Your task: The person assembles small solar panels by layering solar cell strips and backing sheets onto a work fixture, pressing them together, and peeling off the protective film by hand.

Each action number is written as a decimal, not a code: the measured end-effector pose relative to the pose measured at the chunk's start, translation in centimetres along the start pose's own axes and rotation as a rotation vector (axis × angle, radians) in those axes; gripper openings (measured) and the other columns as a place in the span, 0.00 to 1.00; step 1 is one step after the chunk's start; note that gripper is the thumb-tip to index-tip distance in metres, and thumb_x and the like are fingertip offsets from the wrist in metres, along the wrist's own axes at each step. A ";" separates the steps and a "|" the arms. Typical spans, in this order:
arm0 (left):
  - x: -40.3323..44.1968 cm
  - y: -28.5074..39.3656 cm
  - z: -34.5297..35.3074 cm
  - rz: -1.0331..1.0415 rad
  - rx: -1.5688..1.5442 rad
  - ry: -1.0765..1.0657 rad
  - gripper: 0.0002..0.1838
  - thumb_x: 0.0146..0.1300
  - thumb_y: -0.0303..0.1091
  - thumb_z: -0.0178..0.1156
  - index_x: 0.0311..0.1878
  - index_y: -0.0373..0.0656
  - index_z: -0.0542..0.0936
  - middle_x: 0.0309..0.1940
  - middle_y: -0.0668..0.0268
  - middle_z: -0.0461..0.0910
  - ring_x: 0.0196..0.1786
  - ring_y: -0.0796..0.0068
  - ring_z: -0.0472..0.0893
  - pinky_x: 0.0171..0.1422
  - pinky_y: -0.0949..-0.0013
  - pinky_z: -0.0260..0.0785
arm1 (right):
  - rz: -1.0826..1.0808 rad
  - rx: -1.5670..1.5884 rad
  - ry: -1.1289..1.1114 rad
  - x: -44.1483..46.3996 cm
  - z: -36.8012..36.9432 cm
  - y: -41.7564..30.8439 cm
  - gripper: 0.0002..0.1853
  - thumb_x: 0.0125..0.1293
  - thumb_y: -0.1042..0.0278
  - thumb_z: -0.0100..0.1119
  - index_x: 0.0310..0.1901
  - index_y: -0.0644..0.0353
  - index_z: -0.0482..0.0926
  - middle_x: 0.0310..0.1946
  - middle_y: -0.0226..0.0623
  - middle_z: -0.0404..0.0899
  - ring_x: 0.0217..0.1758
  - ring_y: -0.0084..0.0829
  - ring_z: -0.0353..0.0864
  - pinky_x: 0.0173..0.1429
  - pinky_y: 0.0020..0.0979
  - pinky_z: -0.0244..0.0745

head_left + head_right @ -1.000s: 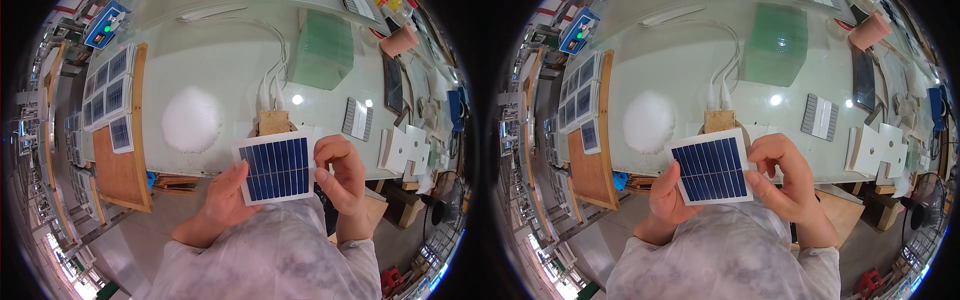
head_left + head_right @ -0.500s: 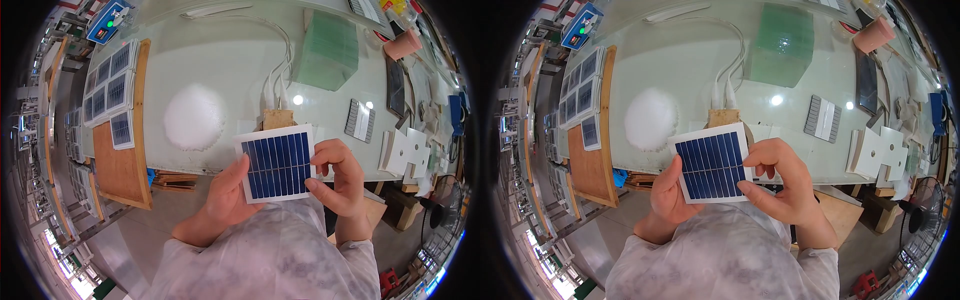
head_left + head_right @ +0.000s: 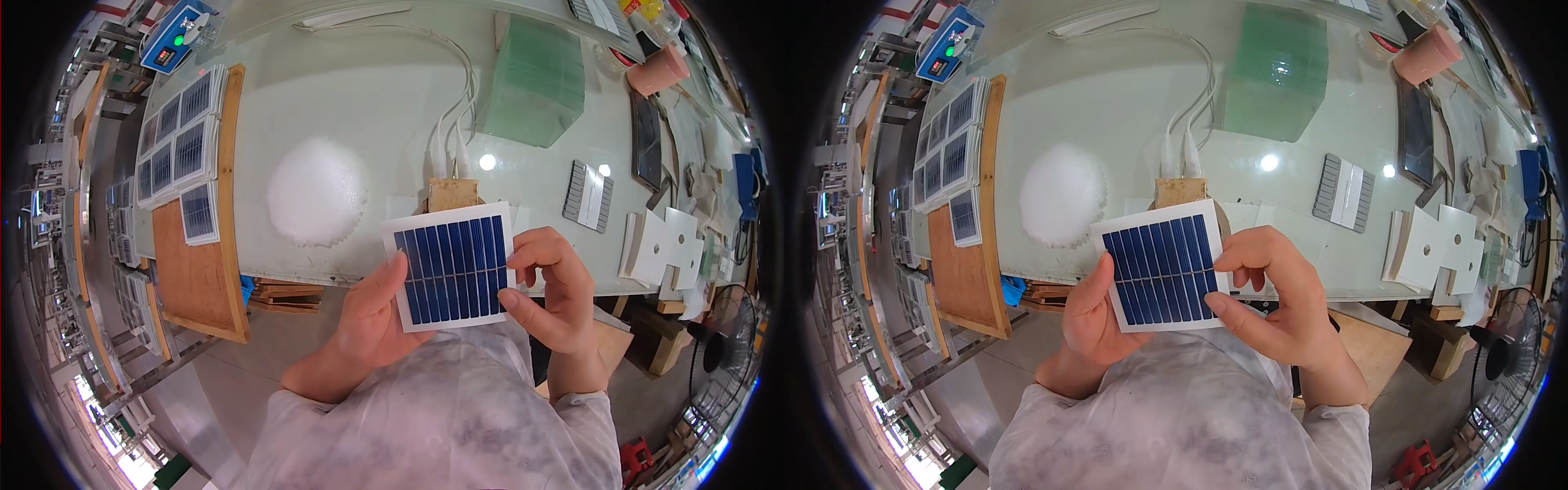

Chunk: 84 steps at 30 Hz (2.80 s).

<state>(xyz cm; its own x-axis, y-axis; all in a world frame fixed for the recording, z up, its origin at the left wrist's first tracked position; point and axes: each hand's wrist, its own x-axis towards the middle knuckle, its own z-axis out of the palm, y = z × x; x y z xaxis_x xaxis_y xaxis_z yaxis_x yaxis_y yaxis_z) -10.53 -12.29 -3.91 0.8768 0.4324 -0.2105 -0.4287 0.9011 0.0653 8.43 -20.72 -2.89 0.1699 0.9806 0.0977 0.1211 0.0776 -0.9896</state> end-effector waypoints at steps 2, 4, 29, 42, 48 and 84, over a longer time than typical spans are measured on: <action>0.0 0.0 -0.1 -0.001 0.001 -0.021 0.26 0.71 0.45 0.33 0.64 0.36 0.57 0.61 0.56 0.64 0.63 0.62 0.66 0.66 0.58 0.58 | 0.003 0.004 0.002 0.0 0.0 0.0 0.15 0.49 0.77 0.62 0.40 0.63 0.72 0.40 0.37 0.71 0.34 0.21 0.65 0.38 0.21 0.61; 0.1 -0.1 0.1 0.008 0.013 -0.014 0.26 0.72 0.45 0.33 0.64 0.35 0.57 0.61 0.56 0.64 0.62 0.62 0.66 0.66 0.58 0.58 | 0.000 0.002 0.008 0.0 0.0 0.0 0.15 0.49 0.77 0.62 0.40 0.63 0.72 0.40 0.37 0.70 0.34 0.20 0.65 0.38 0.21 0.61; -0.6 -0.7 0.7 0.074 0.211 0.068 0.25 0.71 0.41 0.37 0.65 0.35 0.54 0.61 0.57 0.64 0.63 0.64 0.66 0.65 0.59 0.58 | 0.083 0.128 0.067 0.3 0.1 0.1 0.02 0.57 0.77 0.57 0.32 0.63 0.76 0.37 0.35 0.73 0.33 0.19 0.66 0.34 0.19 0.60; -0.2 -0.7 0.7 0.035 0.237 0.053 0.25 0.71 0.41 0.37 0.65 0.35 0.55 0.60 0.57 0.65 0.62 0.64 0.67 0.64 0.59 0.59 | 0.093 0.123 0.094 0.4 0.1 0.3 0.02 0.55 0.78 0.57 0.31 0.62 0.75 0.38 0.33 0.73 0.35 0.20 0.67 0.35 0.20 0.61; -0.1 -0.7 0.8 0.062 0.280 0.062 0.25 0.71 0.43 0.36 0.64 0.36 0.56 0.59 0.55 0.66 0.62 0.60 0.67 0.65 0.55 0.59 | 0.078 0.099 0.095 0.4 -0.1 -0.3 0.01 0.57 0.77 0.55 0.29 0.64 0.74 0.39 0.34 0.70 0.36 0.19 0.66 0.38 0.20 0.61; 1.6 -2.5 2.3 0.149 0.332 0.133 0.24 0.70 0.41 0.39 0.63 0.37 0.59 0.58 0.56 0.68 0.61 0.60 0.68 0.66 0.52 0.57 | 0.023 0.077 0.161 -0.7 -1.7 -0.7 0.01 0.58 0.72 0.57 0.32 0.58 0.77 0.40 0.29 0.73 0.38 0.20 0.68 0.38 0.21 0.63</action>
<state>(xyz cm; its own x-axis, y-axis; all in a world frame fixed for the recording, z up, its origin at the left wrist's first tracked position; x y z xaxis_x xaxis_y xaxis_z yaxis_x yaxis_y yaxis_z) -7.52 -13.80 -2.16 0.7646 0.5714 -0.2982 -0.4365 0.7995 0.4127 9.93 -21.82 -2.07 0.3269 0.9413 0.0843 0.0416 0.0748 -0.9963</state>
